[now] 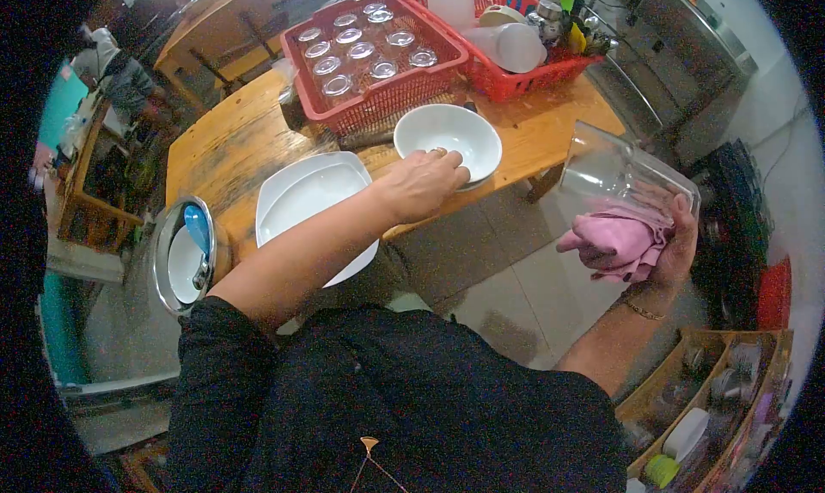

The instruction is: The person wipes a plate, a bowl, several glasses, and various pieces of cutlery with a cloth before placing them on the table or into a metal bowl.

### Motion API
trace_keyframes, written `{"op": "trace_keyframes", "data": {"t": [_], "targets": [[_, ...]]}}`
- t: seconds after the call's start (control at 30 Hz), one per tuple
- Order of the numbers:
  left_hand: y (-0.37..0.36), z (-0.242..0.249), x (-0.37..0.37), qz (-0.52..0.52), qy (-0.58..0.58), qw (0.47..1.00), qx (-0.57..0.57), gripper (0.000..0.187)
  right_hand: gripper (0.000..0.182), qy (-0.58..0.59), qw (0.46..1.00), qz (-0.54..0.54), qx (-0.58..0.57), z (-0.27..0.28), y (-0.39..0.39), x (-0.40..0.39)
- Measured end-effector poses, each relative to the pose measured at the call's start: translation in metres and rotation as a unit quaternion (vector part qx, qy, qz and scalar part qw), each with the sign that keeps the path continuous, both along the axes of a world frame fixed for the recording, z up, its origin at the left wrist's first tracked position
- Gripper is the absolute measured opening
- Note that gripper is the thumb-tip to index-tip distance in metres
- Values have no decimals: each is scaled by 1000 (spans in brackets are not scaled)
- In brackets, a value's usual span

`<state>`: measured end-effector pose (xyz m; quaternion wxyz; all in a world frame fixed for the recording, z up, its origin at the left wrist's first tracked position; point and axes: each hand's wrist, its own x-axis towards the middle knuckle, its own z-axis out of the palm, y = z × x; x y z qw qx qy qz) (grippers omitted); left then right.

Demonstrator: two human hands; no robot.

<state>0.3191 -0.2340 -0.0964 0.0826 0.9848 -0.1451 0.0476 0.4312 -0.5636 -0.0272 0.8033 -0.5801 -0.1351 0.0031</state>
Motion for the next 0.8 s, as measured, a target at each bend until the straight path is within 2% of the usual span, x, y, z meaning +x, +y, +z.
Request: {"op": "trace_keyframes", "data": {"t": [0.07,0.2,0.43,0.5,0.53,0.6,0.63,0.7,0.8], "targets": [[1,-3,0,5,6,1000,1,16,43,21,1000,13,11,-4,6,0],[-2,-9,0,16,9,1000,-15,16,40,-14,1000,21,-1,1,26,-10],[-4,-17,-1,35,22,999,-12,28,52,-13,999,49,8,17,50,-32],[1,-16,-5,59,-1,998,-22,30,57,-9,997,71,14,22,65,-42],[4,-15,-7,71,-13,997,-26,31,59,-49,996,76,-12,21,71,-43],[21,-9,-15,59,-141,979,-136,30,64,-129,986,89,-62,15,85,-41],[32,0,-22,52,-203,959,-189,30,65,-122,984,111,-74,20,98,-52],[63,27,-50,118,-244,930,-248,25,60,-101,972,191,-93,28,126,-77],[113,59,-114,268,-284,878,-277,23,53,-92,948,291,-89,42,173,-113]]}}
